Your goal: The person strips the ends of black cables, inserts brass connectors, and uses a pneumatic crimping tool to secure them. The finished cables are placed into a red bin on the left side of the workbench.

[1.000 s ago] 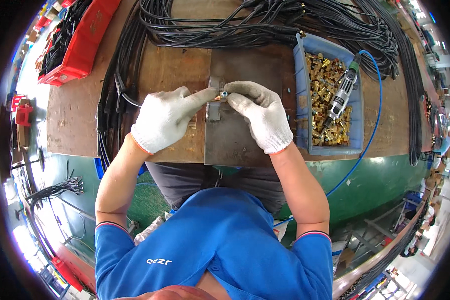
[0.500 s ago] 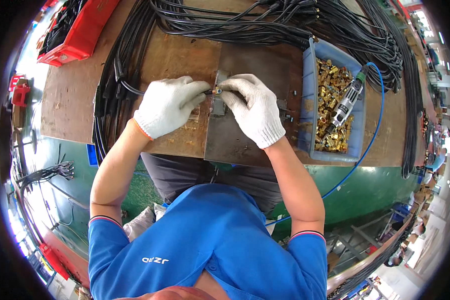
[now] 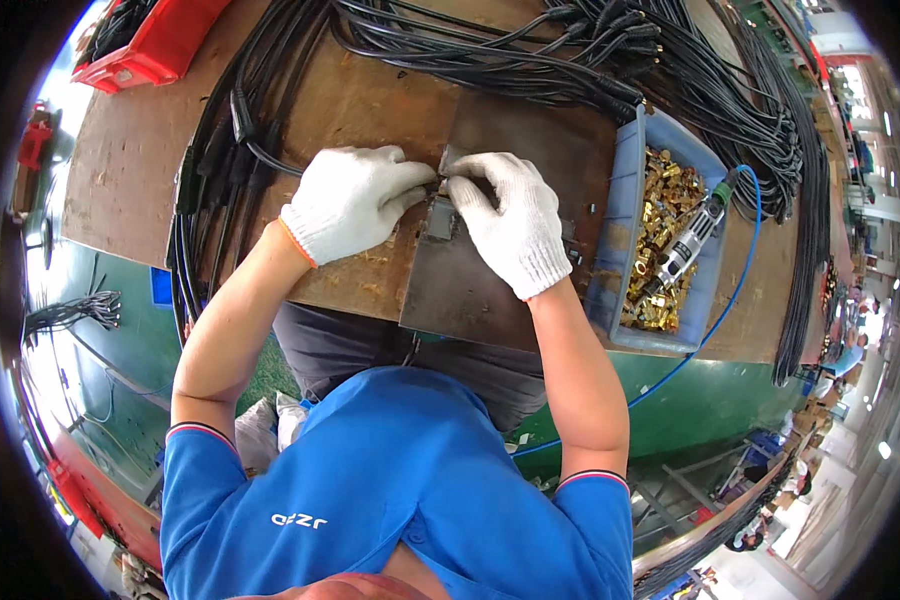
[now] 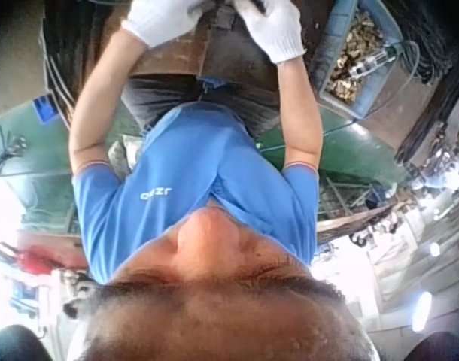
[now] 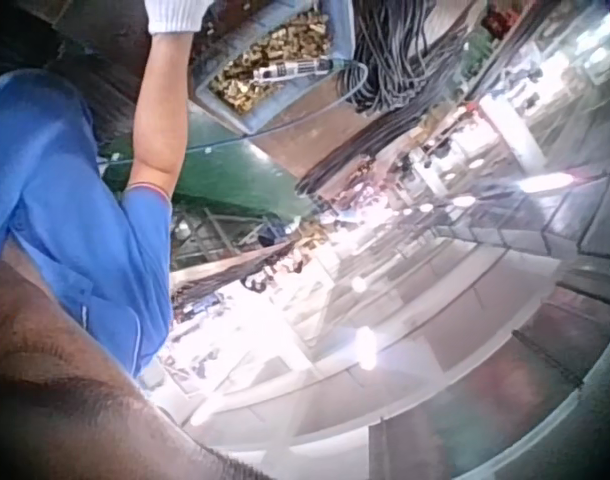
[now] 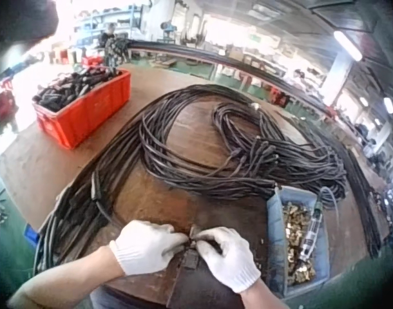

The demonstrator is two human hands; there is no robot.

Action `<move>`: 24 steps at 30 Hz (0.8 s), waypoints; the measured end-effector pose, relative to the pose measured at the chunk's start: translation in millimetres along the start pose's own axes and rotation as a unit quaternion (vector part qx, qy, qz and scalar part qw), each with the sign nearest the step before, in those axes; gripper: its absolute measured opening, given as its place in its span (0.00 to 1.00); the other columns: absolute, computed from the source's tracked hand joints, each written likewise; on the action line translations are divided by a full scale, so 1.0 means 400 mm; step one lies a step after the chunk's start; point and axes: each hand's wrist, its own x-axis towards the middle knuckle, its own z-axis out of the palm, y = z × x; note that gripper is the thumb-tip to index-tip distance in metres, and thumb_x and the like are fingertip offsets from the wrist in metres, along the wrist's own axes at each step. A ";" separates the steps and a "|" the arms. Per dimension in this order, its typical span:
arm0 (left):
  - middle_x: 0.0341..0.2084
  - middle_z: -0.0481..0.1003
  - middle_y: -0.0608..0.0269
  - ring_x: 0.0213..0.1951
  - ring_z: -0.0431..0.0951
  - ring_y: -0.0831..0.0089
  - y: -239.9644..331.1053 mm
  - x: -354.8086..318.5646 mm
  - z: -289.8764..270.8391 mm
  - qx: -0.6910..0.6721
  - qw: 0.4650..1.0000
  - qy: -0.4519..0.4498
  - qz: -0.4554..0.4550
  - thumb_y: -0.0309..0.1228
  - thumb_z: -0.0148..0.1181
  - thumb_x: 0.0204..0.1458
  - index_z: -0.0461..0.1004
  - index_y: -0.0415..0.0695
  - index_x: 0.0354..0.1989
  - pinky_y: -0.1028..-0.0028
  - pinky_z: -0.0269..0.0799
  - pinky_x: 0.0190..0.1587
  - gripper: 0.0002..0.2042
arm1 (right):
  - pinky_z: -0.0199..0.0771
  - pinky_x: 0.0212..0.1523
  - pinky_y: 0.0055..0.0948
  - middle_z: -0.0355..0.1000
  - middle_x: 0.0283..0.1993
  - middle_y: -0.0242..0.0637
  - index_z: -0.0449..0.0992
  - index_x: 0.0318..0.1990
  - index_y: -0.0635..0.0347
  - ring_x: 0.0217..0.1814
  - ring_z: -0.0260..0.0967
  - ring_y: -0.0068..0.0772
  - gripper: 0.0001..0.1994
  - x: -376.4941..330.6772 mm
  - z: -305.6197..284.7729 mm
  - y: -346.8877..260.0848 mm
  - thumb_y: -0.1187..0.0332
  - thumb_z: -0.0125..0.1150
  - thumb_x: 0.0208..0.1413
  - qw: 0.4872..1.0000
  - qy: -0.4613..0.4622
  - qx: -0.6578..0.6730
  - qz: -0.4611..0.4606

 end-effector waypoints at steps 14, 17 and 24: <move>0.32 0.80 0.60 0.37 0.84 0.55 -0.005 -0.001 0.000 0.003 1.000 0.000 -0.008 0.36 0.66 0.58 0.85 0.55 0.48 0.59 0.81 0.39 0.11 | 0.79 0.55 0.42 0.84 0.46 0.40 0.86 0.44 0.55 0.51 0.80 0.47 0.09 0.018 0.004 0.017 0.66 0.72 0.56 0.997 -0.051 0.038 0.038; 0.31 0.79 0.60 0.36 0.84 0.55 -0.007 0.002 0.004 0.006 1.000 0.006 -0.003 0.37 0.66 0.58 0.85 0.55 0.47 0.59 0.80 0.38 0.10 | 0.79 0.55 0.39 0.84 0.46 0.40 0.86 0.45 0.56 0.51 0.81 0.45 0.10 0.018 0.004 0.021 0.66 0.71 0.58 0.998 -0.053 0.019 0.029; 0.31 0.79 0.61 0.34 0.83 0.55 -0.011 -0.006 0.010 0.005 1.000 0.019 -0.005 0.36 0.66 0.59 0.86 0.55 0.46 0.59 0.79 0.37 0.09 | 0.79 0.56 0.34 0.84 0.49 0.43 0.85 0.52 0.60 0.52 0.81 0.37 0.14 -0.064 -0.185 -0.003 0.62 0.70 0.65 0.990 0.128 -0.027 0.058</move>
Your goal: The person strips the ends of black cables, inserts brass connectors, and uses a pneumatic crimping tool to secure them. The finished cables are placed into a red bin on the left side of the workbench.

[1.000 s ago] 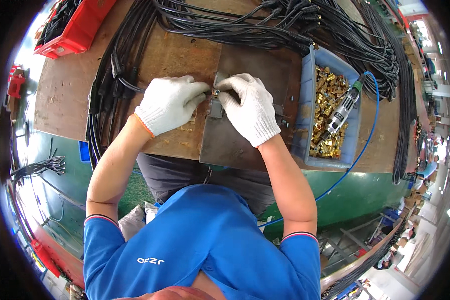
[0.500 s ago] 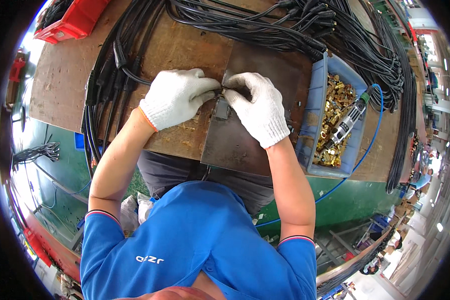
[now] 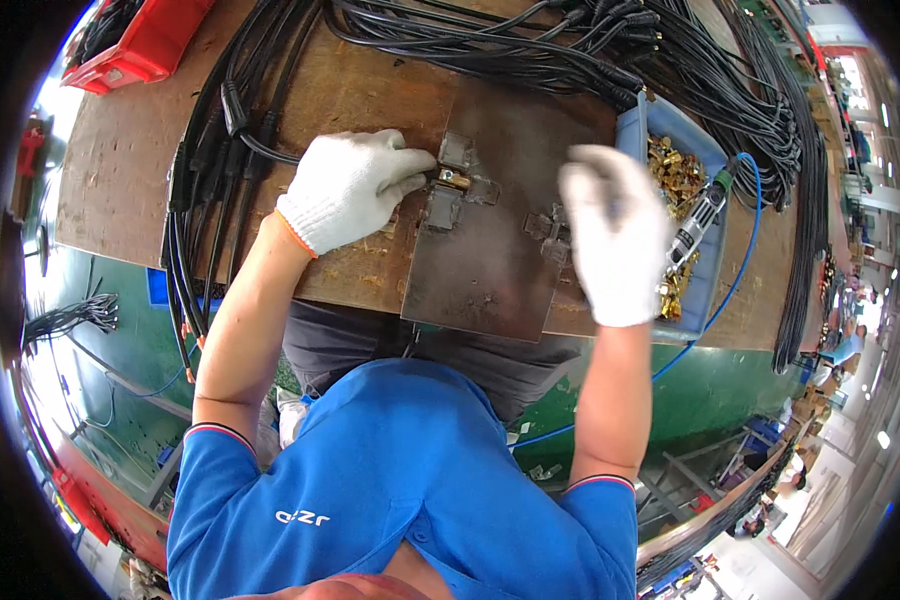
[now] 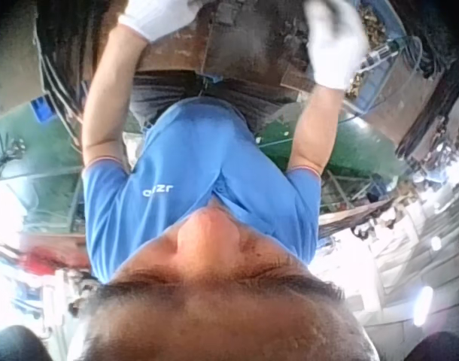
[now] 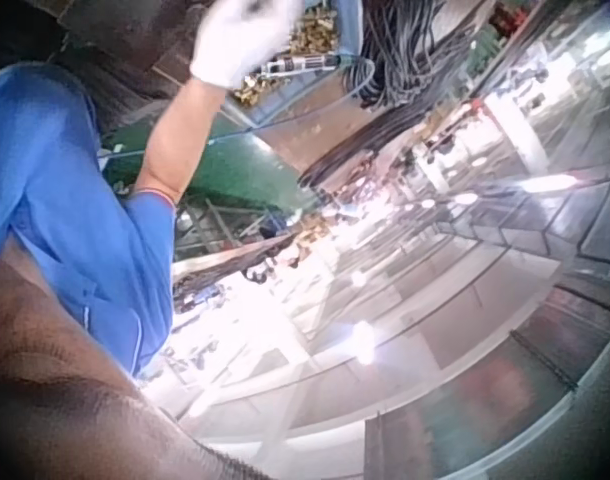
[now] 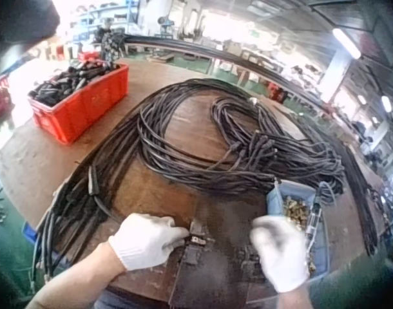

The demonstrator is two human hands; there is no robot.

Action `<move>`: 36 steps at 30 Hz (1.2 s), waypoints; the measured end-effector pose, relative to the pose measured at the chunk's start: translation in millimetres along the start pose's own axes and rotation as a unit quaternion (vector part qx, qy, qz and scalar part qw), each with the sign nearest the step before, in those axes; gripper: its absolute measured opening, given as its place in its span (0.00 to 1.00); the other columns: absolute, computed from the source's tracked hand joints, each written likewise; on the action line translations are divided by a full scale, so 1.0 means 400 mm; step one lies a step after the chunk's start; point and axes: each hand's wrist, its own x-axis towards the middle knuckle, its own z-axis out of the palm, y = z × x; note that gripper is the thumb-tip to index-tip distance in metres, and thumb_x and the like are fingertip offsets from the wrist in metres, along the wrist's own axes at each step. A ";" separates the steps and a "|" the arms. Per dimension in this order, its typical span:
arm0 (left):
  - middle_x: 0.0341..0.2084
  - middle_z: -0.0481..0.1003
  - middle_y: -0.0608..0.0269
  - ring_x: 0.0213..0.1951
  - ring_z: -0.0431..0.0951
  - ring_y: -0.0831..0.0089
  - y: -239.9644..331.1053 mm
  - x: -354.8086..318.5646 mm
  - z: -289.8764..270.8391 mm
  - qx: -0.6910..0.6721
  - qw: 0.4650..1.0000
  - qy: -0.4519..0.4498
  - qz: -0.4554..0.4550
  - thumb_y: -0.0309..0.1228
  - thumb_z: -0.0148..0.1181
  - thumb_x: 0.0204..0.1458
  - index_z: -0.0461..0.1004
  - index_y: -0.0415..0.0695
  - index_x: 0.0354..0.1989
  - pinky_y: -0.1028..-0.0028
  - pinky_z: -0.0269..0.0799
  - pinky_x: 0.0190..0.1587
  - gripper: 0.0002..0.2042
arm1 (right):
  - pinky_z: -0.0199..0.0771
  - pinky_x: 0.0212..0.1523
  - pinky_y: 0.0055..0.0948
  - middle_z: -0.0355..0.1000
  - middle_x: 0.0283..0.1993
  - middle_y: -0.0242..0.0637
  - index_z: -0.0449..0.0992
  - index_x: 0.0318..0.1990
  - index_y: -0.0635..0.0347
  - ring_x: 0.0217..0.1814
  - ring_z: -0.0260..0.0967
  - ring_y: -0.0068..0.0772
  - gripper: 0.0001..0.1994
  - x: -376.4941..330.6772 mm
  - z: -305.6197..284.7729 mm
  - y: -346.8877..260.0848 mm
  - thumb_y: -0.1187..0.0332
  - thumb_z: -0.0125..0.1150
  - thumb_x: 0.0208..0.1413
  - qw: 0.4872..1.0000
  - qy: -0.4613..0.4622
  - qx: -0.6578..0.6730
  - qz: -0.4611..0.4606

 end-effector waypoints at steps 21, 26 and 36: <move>0.32 0.80 0.62 0.35 0.84 0.55 0.000 0.010 0.002 -0.007 1.000 0.003 0.008 0.36 0.66 0.59 0.86 0.56 0.46 0.59 0.79 0.38 0.08 | 0.76 0.41 0.36 0.74 0.36 0.40 0.76 0.46 0.62 0.38 0.72 0.30 0.12 0.036 -0.299 0.154 0.66 0.68 0.60 0.818 0.140 0.556 0.052; 0.33 0.80 0.62 0.36 0.84 0.55 0.000 0.010 0.005 -0.006 1.000 0.002 0.010 0.36 0.66 0.59 0.86 0.57 0.46 0.59 0.79 0.39 0.08 | 0.69 0.43 0.35 0.73 0.48 0.39 0.77 0.52 0.61 0.37 0.65 0.28 0.14 0.096 -0.229 0.033 0.63 0.65 0.65 0.723 -0.023 0.689 -0.056; 0.32 0.80 0.58 0.36 0.84 0.53 0.002 0.012 0.001 -0.008 1.000 -0.015 -0.008 0.34 0.66 0.59 0.85 0.55 0.45 0.58 0.79 0.39 0.08 | 0.74 0.50 0.48 0.78 0.55 0.45 0.77 0.60 0.51 0.45 0.75 0.41 0.17 0.114 0.102 -0.059 0.72 0.62 0.65 0.752 -0.119 0.640 -0.105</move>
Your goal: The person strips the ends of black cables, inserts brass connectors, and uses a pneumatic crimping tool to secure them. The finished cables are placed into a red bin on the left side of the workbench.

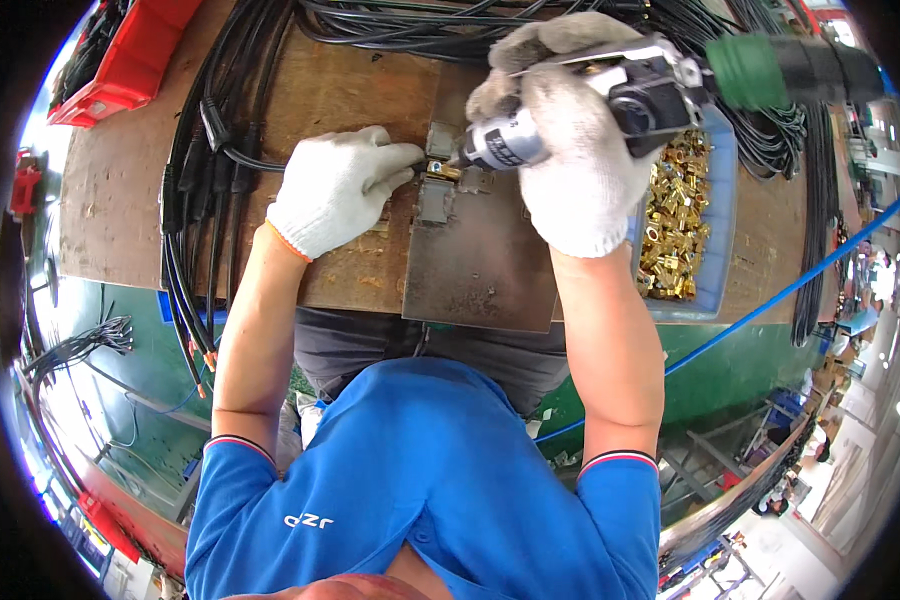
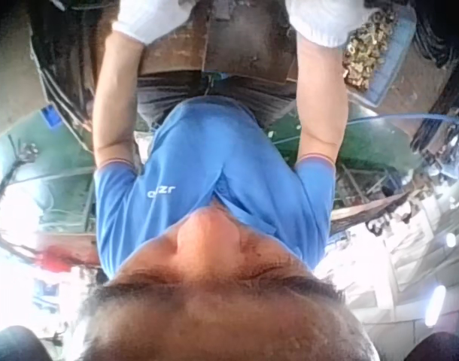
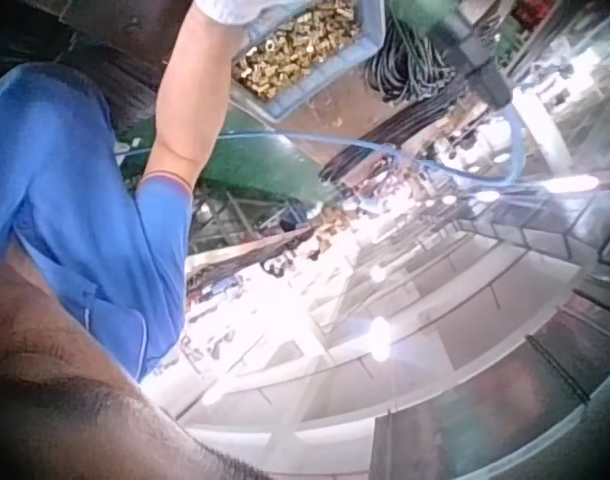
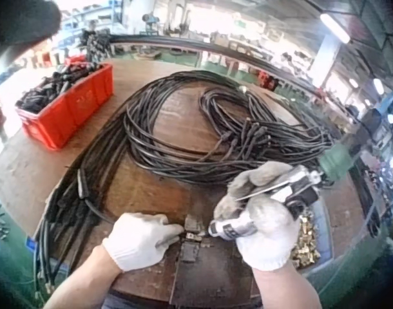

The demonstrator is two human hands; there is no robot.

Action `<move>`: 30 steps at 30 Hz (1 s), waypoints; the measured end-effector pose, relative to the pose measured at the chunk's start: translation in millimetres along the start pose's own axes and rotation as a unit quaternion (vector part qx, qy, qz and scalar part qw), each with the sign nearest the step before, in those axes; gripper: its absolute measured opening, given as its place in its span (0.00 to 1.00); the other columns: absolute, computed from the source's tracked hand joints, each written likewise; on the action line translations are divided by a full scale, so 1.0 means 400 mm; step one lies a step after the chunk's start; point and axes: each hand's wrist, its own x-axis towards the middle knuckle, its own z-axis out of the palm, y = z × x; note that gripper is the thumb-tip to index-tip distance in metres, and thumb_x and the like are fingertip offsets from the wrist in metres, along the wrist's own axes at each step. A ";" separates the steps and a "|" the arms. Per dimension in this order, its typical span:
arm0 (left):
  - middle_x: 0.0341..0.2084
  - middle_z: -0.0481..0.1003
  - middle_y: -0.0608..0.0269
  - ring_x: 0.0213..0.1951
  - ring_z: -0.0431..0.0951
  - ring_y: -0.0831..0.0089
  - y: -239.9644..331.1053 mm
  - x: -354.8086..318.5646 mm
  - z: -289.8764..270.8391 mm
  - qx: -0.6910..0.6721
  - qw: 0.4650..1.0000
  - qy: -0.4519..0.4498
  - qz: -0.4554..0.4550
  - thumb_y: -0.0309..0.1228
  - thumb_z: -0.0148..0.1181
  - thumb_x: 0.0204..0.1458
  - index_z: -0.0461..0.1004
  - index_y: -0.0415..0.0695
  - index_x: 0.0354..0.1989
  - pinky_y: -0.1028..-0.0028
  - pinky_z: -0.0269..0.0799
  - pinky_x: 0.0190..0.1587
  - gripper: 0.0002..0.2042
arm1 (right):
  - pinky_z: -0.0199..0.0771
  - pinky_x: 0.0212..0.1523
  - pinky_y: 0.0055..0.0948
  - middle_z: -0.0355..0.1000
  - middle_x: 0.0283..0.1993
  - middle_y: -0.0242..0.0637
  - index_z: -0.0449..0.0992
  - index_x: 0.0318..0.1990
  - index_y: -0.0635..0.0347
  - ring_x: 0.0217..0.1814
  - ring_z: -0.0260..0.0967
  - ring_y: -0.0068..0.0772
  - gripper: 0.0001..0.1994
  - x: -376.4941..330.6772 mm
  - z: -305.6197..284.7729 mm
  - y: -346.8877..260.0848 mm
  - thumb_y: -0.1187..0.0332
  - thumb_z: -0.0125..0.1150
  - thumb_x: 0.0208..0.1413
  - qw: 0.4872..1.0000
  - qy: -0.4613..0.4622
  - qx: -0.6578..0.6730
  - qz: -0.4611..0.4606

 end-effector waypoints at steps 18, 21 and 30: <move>0.31 0.80 0.59 0.34 0.84 0.53 -0.001 -0.003 0.002 0.022 1.000 0.007 0.003 0.35 0.66 0.59 0.86 0.56 0.44 0.57 0.79 0.37 0.07 | 0.85 0.37 0.33 0.80 0.45 0.49 0.75 0.50 0.59 0.39 0.82 0.34 0.21 0.058 0.024 0.056 0.89 0.65 0.50 0.977 -0.175 -0.109 0.062; 0.30 0.80 0.60 0.33 0.84 0.54 -0.004 -0.003 0.007 0.018 1.000 0.019 0.014 0.35 0.66 0.58 0.86 0.57 0.44 0.58 0.79 0.36 0.08 | 0.85 0.36 0.33 0.80 0.44 0.48 0.74 0.48 0.59 0.39 0.81 0.33 0.19 0.050 0.039 0.069 0.89 0.65 0.51 0.975 -0.141 -0.163 0.059; 0.30 0.79 0.61 0.33 0.83 0.54 -0.012 0.001 0.019 0.011 0.999 0.029 0.031 0.31 0.66 0.55 0.85 0.57 0.45 0.57 0.78 0.35 0.10 | 0.85 0.34 0.34 0.80 0.40 0.44 0.76 0.43 0.60 0.35 0.80 0.33 0.14 0.028 0.056 0.096 0.87 0.67 0.52 0.973 -0.053 -0.224 0.003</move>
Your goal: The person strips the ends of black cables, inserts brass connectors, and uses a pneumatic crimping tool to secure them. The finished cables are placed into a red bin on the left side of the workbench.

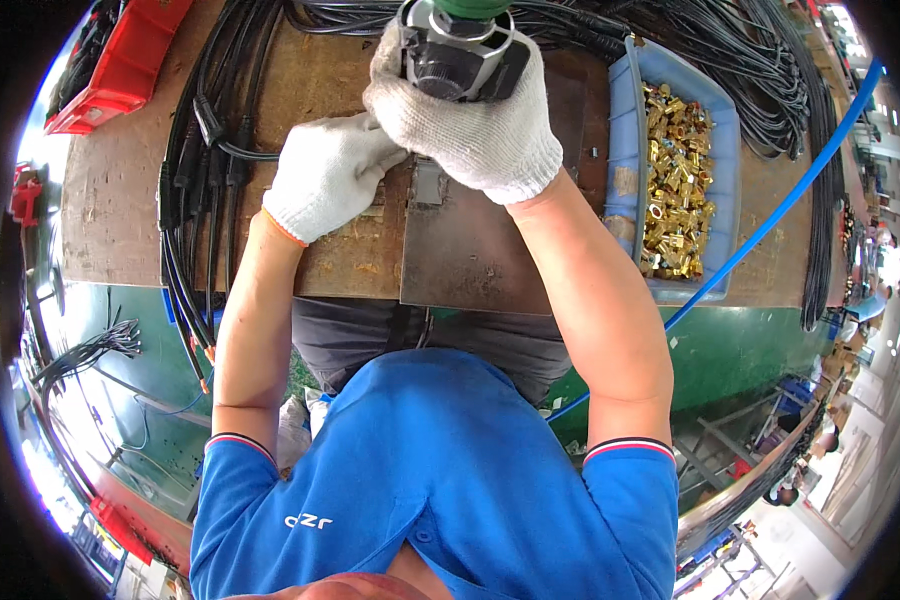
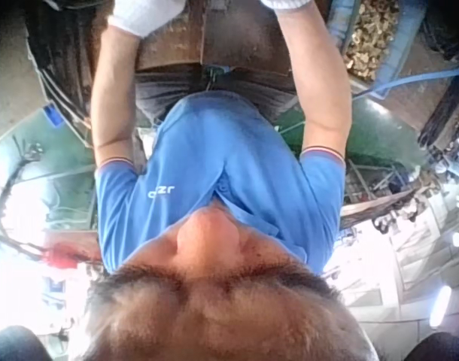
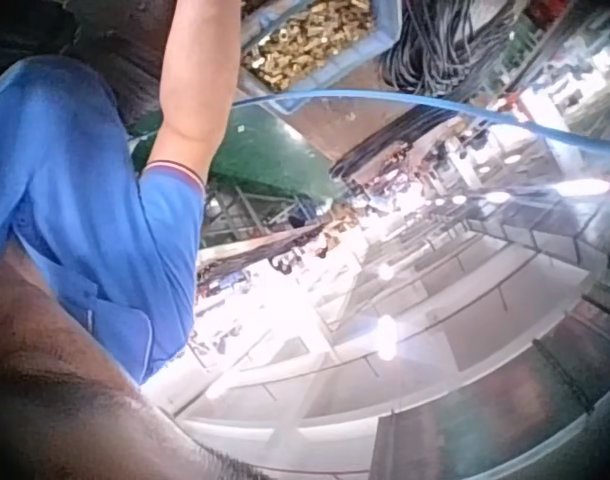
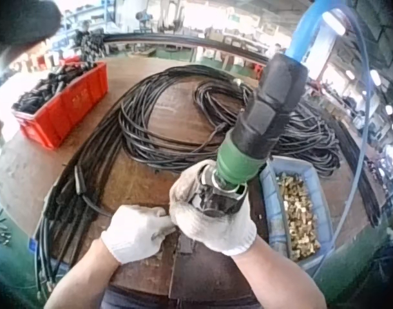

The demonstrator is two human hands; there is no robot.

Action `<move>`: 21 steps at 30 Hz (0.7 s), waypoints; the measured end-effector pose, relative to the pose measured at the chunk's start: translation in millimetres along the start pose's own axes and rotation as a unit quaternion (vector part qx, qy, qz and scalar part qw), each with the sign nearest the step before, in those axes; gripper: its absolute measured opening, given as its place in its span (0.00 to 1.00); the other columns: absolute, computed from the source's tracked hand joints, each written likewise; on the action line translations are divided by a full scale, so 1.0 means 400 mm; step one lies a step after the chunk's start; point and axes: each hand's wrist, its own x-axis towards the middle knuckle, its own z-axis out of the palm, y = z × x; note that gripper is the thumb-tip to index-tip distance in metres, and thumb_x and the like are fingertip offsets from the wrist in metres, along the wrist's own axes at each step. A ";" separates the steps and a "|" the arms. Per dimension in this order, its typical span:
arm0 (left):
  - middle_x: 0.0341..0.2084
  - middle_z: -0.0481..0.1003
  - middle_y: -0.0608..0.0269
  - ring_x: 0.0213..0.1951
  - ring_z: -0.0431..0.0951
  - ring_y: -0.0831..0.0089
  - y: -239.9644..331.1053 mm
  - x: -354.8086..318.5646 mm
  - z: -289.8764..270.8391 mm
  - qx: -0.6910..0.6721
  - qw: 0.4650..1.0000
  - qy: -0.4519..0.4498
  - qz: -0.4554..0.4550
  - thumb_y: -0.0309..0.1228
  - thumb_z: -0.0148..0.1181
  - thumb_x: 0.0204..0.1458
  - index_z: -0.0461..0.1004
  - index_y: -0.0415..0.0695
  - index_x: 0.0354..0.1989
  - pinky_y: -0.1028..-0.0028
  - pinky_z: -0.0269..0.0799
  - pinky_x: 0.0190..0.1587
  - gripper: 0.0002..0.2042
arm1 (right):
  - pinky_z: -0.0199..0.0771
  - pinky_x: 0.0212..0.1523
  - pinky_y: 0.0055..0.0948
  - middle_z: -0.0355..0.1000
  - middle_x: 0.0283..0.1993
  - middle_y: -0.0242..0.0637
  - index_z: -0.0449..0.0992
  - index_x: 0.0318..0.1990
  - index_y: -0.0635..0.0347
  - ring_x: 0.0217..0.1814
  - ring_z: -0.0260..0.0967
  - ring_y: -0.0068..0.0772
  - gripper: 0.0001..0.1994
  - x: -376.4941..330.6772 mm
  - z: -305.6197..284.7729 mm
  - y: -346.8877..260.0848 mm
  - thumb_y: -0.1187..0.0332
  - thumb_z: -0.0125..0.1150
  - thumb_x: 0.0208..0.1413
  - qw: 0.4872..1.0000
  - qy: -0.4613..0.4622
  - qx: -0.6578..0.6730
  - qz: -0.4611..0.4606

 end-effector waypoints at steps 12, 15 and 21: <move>0.35 0.82 0.56 0.38 0.84 0.51 0.011 0.003 -0.017 -0.010 0.999 -0.034 -0.038 0.34 0.65 0.59 0.86 0.54 0.48 0.56 0.80 0.41 0.10 | 0.85 0.35 0.32 0.82 0.42 0.48 0.79 0.47 0.63 0.34 0.82 0.35 0.12 0.000 0.008 -0.052 0.83 0.67 0.56 0.995 0.067 0.067 -0.002; 0.35 0.82 0.55 0.39 0.84 0.51 0.023 0.000 -0.039 0.005 0.997 -0.053 -0.051 0.35 0.64 0.61 0.86 0.52 0.49 0.57 0.80 0.43 0.11 | 0.84 0.42 0.43 0.80 0.47 0.47 0.79 0.52 0.60 0.40 0.81 0.38 0.11 0.001 -0.086 -0.116 0.73 0.65 0.63 0.984 0.060 0.166 0.007; 0.32 0.80 0.51 0.35 0.83 0.50 0.098 0.028 -0.155 -0.043 0.996 -0.019 -0.081 0.33 0.65 0.60 0.86 0.47 0.50 0.60 0.78 0.39 0.12 | 0.82 0.30 0.32 0.80 0.31 0.34 0.80 0.44 0.61 0.26 0.77 0.31 0.14 -0.037 -0.337 -0.287 0.58 0.66 0.63 0.949 0.296 0.092 0.051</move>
